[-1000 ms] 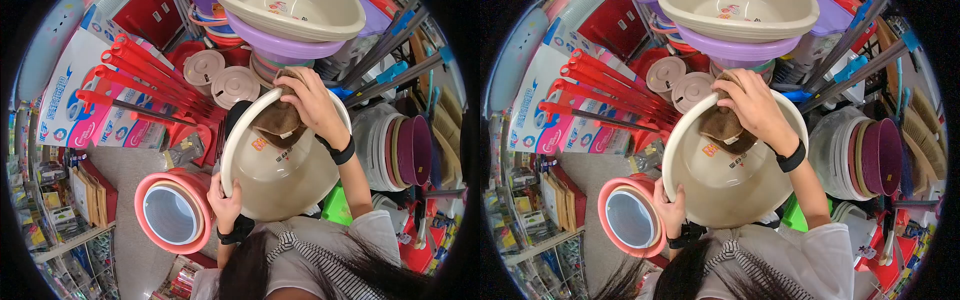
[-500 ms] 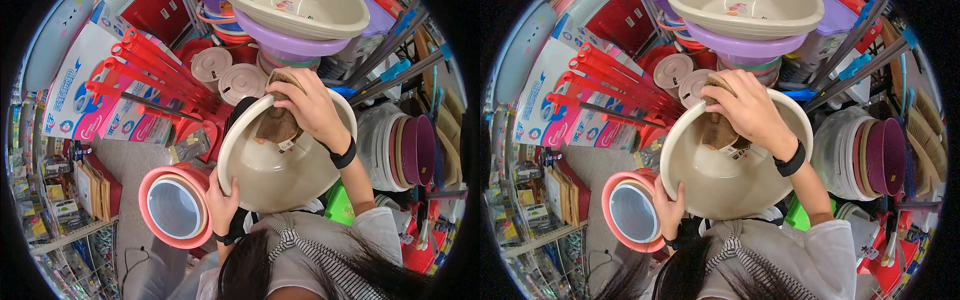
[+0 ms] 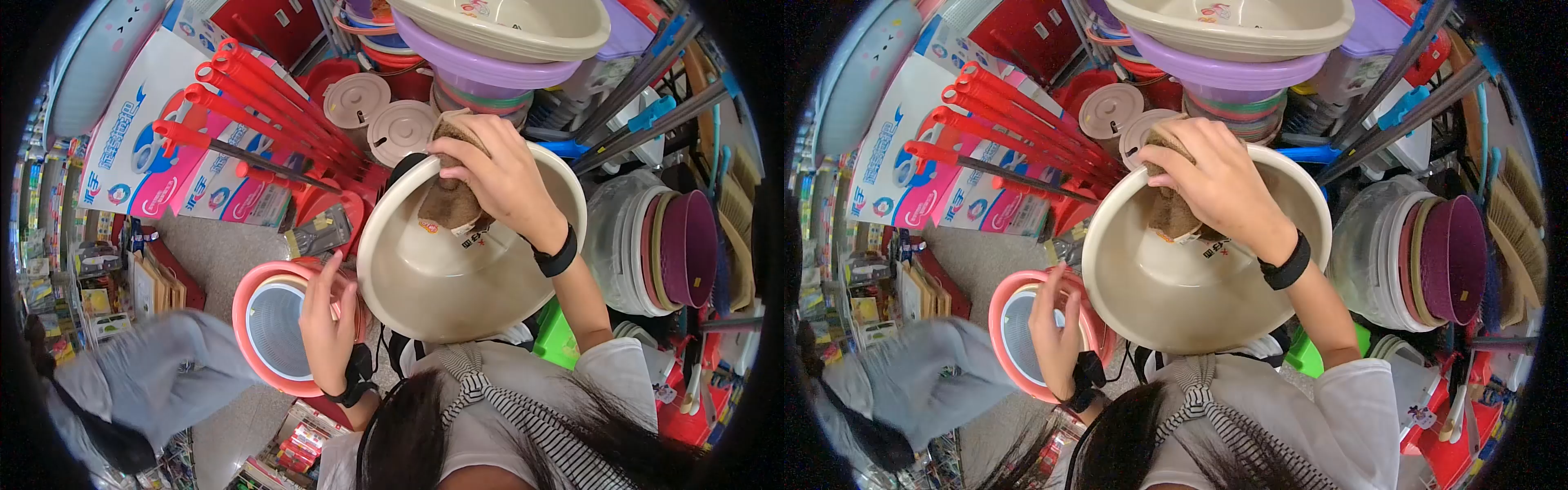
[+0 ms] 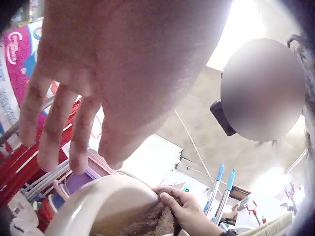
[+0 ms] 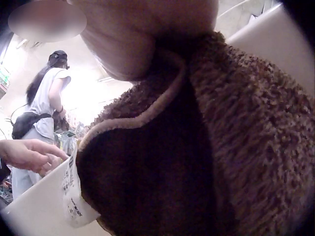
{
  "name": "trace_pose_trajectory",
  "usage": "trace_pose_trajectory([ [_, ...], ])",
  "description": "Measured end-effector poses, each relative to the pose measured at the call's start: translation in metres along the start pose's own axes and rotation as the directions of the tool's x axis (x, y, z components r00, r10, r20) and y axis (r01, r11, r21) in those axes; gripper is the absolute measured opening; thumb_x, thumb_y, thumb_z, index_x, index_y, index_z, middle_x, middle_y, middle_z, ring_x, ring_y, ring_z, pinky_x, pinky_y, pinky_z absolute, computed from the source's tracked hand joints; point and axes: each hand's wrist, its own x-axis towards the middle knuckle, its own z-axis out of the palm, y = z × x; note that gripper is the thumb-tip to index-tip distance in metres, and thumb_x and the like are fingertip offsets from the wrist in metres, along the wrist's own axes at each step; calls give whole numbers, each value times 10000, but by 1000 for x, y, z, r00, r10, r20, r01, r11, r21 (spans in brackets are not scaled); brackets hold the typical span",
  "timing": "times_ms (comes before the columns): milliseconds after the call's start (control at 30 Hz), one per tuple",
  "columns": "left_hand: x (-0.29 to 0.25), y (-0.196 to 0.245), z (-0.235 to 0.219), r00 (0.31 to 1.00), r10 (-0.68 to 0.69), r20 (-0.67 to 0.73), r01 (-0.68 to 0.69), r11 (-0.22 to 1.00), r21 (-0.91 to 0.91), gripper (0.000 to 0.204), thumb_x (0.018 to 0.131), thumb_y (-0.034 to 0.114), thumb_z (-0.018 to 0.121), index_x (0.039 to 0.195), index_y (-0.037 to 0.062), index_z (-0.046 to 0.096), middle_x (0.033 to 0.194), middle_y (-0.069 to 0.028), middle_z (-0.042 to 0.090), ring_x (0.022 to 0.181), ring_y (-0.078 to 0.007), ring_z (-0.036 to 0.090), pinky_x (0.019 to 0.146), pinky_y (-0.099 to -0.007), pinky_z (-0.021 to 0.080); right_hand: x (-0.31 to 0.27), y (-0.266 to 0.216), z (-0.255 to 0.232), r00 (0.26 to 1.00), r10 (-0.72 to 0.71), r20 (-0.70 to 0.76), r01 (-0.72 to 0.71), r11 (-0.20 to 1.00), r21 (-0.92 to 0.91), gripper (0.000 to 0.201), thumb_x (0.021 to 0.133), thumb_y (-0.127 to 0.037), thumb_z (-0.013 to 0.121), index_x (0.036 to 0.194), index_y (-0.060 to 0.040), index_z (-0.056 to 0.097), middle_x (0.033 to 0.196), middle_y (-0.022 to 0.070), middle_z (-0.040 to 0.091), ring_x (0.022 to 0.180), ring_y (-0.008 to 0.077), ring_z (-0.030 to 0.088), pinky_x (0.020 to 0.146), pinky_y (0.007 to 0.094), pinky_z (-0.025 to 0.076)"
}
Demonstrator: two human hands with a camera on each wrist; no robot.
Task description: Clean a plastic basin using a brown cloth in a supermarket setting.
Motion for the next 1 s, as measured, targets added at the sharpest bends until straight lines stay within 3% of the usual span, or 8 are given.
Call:
trace_pose_trajectory([
  [100, 16, 12, 10, 998, -45, -37, 43, 998, -42, 406, 912, 45, 619, 1316, 41, 581, 975, -106, 626, 805, -175, 573, 750, -301, 469, 1, -4, 3, 1000, -13, 13, 12, 1000, 21, 295, 803, -203, 722, 1070, -92, 663, 1146, 124, 601, 1024, 319, 580, 880, 415, 465],
  [167, 26, 12, 20, 998, 35, 51, -43, 986, 158, 380, 947, 100, 596, 1319, 32, 558, 984, -147, 611, 831, -227, 583, 786, -333, 471, 1, -5, 3, 1000, -16, -3, 16, 999, 29, 303, 800, -195, 722, 1078, -92, 661, 1143, 123, 602, 1030, 316, 581, 889, 414, 463],
  [200, 28, 8, 26, 996, 63, 65, -70, 991, 115, 380, 967, 166, 595, 1320, 46, 524, 952, -193, 595, 869, -417, 600, 774, -431, 485, 2, -5, 3, 1000, -18, -2, 18, 999, 32, 303, 800, -195, 722, 1078, -92, 661, 1143, 123, 602, 1030, 316, 581, 889, 414, 463],
  [333, 27, 9, 48, 996, -54, 76, 61, 993, -99, 286, 1006, 141, 530, 1256, 11, 480, 1068, -297, 597, 979, -482, 601, 778, -478, 483, 0, -2, -2, 1000, 21, 12, -21, 1000, 8, 334, 786, -164, 731, 1099, -81, 650, 1140, 123, 601, 1044, 324, 580, 895, 427, 462],
  [433, 22, 19, 62, 994, -87, -71, 79, 991, -107, 259, 1007, 113, 514, 1231, -13, 482, 1058, -302, 597, 971, -482, 599, 780, -477, 483, -5, -6, 5, 998, 56, -9, -56, 998, -24, 358, 772, -143, 739, 1110, -76, 644, 1152, 129, 599, 1062, 333, 576, 909, 439, 459],
  [600, 19, 22, 65, 992, -73, -98, 68, 996, -55, 274, 989, 71, 509, 1246, -21, 486, 1058, -294, 596, 962, -478, 602, 785, -479, 482, -6, -36, 18, 998, 48, -35, -51, 995, -84, 368, 767, -141, 729, 1116, -62, 643, 1185, 133, 598, 1095, 326, 575, 975, 449, 443],
  [767, 20, 28, 71, 986, -25, -162, 1, 989, -145, 300, 971, 50, 510, 1263, -15, 488, 1062, -278, 603, 972, -468, 607, 793, -467, 488, -13, -71, 41, 983, -160, 88, 144, 977, 160, 355, 779, -166, 676, 1126, -94, 677, 1203, 97, 612, 1142, 282, 582, 1035, 477, 431],
  [1000, 21, 21, 70, 993, 27, -117, -51, 976, -210, 306, 978, 70, 518, 1271, -12, 495, 1081, -262, 599, 968, -451, 610, 801, -437, 495, -11, -51, 20, 988, -98, 118, 74, 978, 197, 328, 774, -158, 614, 1089, -121, 698, 1178, 75, 626, 1165, 255, 578, 1062, 447, 432],
])
